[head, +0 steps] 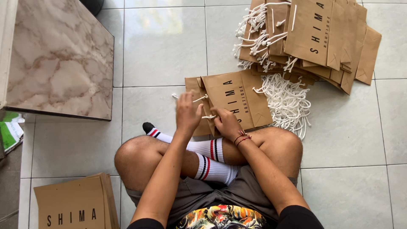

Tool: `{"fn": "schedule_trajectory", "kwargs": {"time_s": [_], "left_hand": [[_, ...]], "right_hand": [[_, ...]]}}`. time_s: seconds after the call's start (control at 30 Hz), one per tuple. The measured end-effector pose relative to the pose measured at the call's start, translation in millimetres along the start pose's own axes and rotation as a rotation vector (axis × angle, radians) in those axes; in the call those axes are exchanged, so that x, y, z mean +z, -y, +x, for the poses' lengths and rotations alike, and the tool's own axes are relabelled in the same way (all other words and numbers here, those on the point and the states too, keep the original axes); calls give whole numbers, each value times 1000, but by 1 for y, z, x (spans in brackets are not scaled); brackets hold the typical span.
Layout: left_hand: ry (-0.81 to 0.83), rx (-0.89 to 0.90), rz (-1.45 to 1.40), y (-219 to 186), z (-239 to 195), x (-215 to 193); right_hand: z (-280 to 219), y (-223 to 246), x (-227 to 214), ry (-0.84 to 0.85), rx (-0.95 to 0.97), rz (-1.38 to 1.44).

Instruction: The person sits on the floor and repeatedly threads white drawstrings through the holes of brown paper shopping bags labeled 'SHIMA BOUTIQUE', then ties the ends into knots. The person handles the bags one at a time, completing each before moving to the next.

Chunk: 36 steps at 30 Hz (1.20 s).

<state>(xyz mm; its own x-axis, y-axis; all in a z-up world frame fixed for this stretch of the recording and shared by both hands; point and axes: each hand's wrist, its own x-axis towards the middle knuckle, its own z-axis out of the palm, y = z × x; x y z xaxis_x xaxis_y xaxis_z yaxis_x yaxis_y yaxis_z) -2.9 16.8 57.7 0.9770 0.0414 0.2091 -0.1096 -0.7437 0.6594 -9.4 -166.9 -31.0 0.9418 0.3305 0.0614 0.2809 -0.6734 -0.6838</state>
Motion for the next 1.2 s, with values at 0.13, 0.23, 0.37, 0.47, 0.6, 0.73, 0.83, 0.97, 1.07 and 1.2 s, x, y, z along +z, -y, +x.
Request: {"fn": "schedule_trajectory", "kwargs": {"time_s": [0.13,0.23,0.37,0.47,0.6,0.73,0.83,0.97,1.07,1.2], "left_hand": [[126,49,-79,44,2,54],[118,18,21,57,0,62],[98,-29,108,63,1,62],[29,-92,145,63,0,69],[-300,-396,64,65,11,40],[-360,-483,-71,56,10,31],[-41,-665,-213,32,-5,42],[473,-651,-534,55,-21,89],[476,-560,-487,66,-21,99],[384,-539,-319,71,-9,92]], "right_hand": [[-6,5,-2,-75,-109,117],[-12,17,-12,-45,-181,178],[-15,19,-12,-15,-175,216],[-16,22,-16,1,-149,207],[-13,-6,-14,-45,0,173],[-10,-11,-17,-81,103,272],[-5,-9,-14,-104,185,363],[-6,-20,3,-97,165,265],[-6,-10,-3,-107,48,124],[-12,39,-27,-37,-187,235]]}}
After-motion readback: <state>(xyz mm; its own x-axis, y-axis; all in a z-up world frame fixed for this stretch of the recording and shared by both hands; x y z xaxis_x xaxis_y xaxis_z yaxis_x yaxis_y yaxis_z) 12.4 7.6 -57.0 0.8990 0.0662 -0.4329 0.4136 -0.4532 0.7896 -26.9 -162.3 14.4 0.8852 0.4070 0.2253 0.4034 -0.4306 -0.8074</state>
